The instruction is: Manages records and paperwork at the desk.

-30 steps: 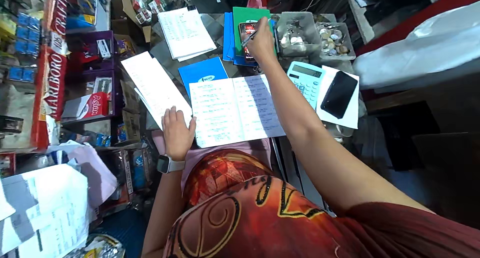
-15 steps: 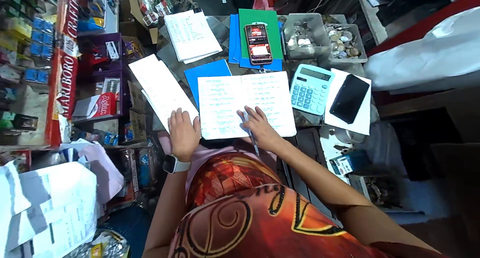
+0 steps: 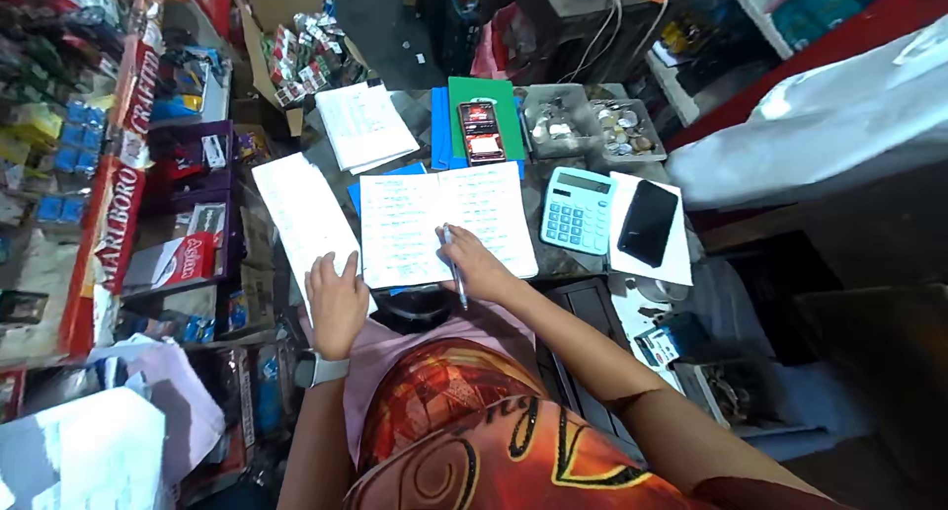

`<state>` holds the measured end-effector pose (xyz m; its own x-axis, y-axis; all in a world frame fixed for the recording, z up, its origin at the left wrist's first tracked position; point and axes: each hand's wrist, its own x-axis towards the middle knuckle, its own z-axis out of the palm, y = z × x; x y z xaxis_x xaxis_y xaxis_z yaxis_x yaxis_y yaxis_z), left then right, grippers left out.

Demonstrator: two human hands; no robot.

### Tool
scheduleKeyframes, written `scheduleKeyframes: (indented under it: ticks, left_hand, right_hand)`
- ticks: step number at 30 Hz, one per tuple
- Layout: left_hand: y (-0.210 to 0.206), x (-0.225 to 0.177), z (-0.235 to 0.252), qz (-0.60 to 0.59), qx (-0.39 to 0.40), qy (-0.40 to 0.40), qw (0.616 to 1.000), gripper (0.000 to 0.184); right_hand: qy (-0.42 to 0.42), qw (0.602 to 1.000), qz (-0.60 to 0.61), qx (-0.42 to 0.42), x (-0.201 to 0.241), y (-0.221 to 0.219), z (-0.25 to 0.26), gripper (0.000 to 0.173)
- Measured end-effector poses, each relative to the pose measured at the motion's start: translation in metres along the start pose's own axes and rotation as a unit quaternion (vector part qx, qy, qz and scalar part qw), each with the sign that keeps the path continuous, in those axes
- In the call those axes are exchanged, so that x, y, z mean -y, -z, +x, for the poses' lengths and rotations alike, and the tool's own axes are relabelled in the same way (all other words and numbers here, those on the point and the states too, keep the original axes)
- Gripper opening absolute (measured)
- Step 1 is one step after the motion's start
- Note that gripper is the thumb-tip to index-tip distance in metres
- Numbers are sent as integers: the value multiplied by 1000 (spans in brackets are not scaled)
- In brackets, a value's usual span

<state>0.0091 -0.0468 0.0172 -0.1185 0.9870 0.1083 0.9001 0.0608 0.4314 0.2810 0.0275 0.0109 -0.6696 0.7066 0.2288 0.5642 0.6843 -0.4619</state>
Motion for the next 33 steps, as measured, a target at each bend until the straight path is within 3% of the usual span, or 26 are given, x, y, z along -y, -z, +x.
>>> scheduleKeyframes:
  ticks: [9,14,16,25,30,32,33]
  left_hand:
    - [2,13,15,-41,29,18,999,50]
    - [-6,6,12,-40,7,11,999,66]
    - [-8,1,12,-26,5,3,1000,60]
    - [11,6,8,-14,90,-42,995,53]
    - [7,11,1,-39,66,-49,996,55]
    - [4,11,3,-61,56,-37,996,48]
    - [4,10,4,-80,56,-23,995,46]
  right_hand:
    - [-60,998,18,27,21,-9,10,47]
    - [-99,977,144,-119,29,-8,2,28]
    - [-75,976,130,-159,33,-13,-6,23]
    - [-27,983,30,-180,48,3,-49,15]
    - [-99,984,-76,-126,59,0,-66,16]
    - [-147,985,-87,-21,62,2,-62,20]
    - [-163,982,-92,32,65,6,-58,36]
